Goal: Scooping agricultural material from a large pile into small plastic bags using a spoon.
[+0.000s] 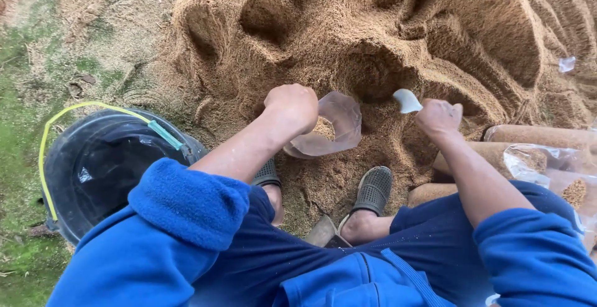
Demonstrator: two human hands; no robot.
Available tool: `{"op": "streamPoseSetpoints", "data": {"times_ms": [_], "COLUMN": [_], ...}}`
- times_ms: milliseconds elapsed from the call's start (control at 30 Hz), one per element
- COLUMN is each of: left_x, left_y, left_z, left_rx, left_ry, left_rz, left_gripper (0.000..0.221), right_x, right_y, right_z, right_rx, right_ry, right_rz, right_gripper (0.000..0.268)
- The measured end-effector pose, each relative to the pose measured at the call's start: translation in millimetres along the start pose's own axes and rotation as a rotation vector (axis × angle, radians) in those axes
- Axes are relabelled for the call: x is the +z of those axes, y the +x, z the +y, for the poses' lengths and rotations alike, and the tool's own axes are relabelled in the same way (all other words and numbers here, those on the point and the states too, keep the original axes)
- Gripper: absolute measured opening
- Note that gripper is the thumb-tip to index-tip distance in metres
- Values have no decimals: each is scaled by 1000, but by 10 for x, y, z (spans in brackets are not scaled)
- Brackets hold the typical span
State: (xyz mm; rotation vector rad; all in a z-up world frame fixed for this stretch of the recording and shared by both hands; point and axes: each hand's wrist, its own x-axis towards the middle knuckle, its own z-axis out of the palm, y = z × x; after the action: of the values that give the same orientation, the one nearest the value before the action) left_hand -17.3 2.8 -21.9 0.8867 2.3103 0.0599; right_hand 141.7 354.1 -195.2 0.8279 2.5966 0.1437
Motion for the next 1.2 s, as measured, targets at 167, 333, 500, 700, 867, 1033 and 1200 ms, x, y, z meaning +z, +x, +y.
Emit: {"op": "streamPoseSetpoints", "data": {"times_ms": [167,333,500,700,867,1033,1200], "left_x": [8,25,-84,-89,-39,64,78], "left_y": [33,61,2,-23,7,115,105], "left_z": [-3,-32,-32,44,77,-3,-20], "left_rx": [-19,-35,-43,-26,-26,-62,-84], "left_ry": [12,-8,-25,-31,-30,-20,-34], "left_rz": [-19,-60,-56,-47,-6,12,-16], "left_gripper": [26,24,28,33,33,34,34], "right_x": [829,1187,955,727,253,-656,-1186], "right_y": [389,387,225,123,42,-331,-697], "right_z": [-304,-713,-698,-445,-285,-218,-205], "right_rx": [-31,70,74,24,-33,-63,-234], "right_ry": [104,573,802,958,1036,1110,1219], "right_rz": [-115,-200,-185,-154,-91,-150,-81], "right_gripper": [35,31,30,32,30,25,29]}}
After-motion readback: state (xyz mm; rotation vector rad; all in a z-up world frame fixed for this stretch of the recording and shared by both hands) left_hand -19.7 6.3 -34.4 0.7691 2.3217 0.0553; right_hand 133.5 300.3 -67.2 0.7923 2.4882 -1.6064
